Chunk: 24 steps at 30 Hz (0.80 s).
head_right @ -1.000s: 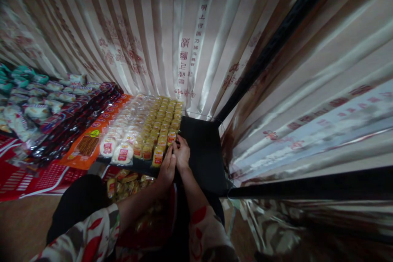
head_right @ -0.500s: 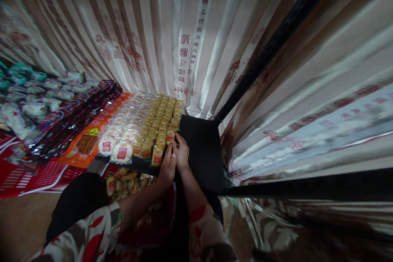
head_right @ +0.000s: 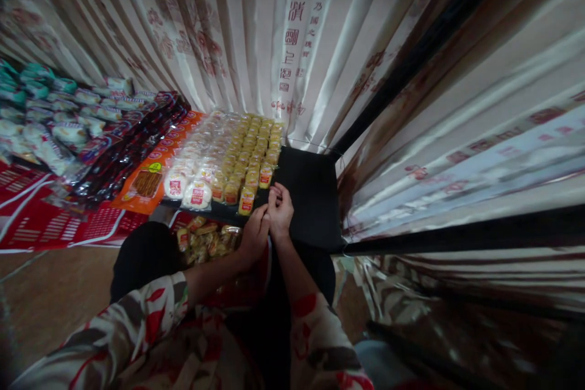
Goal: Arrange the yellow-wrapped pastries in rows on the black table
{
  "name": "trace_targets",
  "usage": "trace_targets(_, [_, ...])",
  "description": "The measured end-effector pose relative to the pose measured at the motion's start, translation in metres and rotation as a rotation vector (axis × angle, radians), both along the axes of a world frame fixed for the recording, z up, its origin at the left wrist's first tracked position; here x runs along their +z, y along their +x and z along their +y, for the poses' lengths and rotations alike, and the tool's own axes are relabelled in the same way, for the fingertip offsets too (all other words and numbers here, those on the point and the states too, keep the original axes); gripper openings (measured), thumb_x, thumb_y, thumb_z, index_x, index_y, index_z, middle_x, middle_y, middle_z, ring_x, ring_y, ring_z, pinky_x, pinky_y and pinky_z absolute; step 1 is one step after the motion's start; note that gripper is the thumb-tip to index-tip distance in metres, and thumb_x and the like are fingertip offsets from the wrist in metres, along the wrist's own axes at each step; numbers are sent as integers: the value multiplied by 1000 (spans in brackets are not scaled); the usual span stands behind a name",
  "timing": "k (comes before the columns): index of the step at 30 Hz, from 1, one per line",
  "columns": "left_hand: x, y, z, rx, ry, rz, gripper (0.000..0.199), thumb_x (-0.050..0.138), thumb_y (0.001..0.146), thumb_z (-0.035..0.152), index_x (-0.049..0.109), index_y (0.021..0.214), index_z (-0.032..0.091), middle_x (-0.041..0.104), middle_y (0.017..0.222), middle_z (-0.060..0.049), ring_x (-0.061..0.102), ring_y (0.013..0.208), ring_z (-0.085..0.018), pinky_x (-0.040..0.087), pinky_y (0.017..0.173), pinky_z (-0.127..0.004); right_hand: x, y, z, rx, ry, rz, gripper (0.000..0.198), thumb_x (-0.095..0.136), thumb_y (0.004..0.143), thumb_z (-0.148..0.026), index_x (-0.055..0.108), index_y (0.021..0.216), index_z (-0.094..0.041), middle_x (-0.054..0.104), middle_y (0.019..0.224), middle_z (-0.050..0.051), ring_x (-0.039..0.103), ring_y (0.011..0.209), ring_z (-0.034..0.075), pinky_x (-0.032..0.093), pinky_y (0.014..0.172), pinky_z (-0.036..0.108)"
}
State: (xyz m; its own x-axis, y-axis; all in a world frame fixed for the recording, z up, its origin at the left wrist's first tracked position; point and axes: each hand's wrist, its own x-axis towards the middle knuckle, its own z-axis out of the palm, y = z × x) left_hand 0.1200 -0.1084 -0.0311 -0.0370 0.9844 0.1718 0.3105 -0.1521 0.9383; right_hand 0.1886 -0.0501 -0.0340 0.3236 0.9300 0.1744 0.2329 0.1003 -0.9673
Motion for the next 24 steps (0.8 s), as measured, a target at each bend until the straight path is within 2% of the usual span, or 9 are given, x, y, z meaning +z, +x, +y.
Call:
trace_targets(3, [2,-13,-29,-55,-8,-1,34,29,91,26,53,113,15,59,114,-12,53,109,-19,41,98,-38,-2,-4,-35,15,-12,3,34,47,84,-40,57,106,-16,67,87,7,63,79,15,51,71,28])
trace_targets(5, [-3,-25,-49,-103,-22,-7,34,28,92,27,54,110,15,60,111,-11,54,106,-18,42,97,-37,-6,-8,-60,72,-26,-41,30,46,85,-39,59,101,-17,67,80,4,63,73,15,51,69,27])
trace_targets(8, [-22,-46,-73,-139,-96,30,31,30,91,24,55,108,17,62,106,-9,56,100,-17,44,93,-35,-17,-16,-91,207,-52,-189,25,45,85,-35,63,93,-19,68,82,5,63,76,16,50,74,30])
trace_targets(11, [-46,-70,-88,-80,-213,134,30,34,85,16,56,106,18,62,102,-8,57,98,-17,46,91,-35,-34,-31,-111,366,-111,-308,23,45,84,-28,65,93,-20,70,90,6,64,85,18,49,82,33])
trace_targets(14, [-62,-99,-93,42,-314,320,30,37,79,9,60,98,16,61,103,-9,56,101,-18,43,95,-35,-57,-52,-119,501,-207,-363,26,45,80,-18,65,97,-21,69,98,6,63,92,19,47,87,34])
trace_targets(16, [-66,-120,-89,178,-368,458,29,39,78,9,60,96,16,57,109,-10,51,110,-19,39,100,-33,-73,-68,-121,577,-273,-359,29,44,80,-15,65,100,-22,69,101,6,63,95,19,46,90,33])
trace_targets(18, [-65,-139,-82,310,-515,576,29,40,80,12,59,102,15,53,117,-11,48,116,-21,34,103,-32,-89,-84,-121,651,-367,-333,30,44,80,-14,64,101,-21,69,102,6,63,94,18,46,88,31])
trace_targets(21, [-66,-157,-74,324,-793,642,34,41,81,16,54,112,12,54,119,-14,51,115,-23,38,98,-32,-109,-105,-119,733,-480,-332,30,43,77,-10,65,96,-20,70,97,6,64,91,17,46,85,29])
trace_targets(24, [-71,-158,-75,268,-867,638,34,45,79,16,54,111,11,56,117,-16,54,111,-24,41,93,-32,-124,-121,-118,759,-501,-336,33,42,73,-6,64,93,-20,69,95,6,63,90,16,46,83,28])
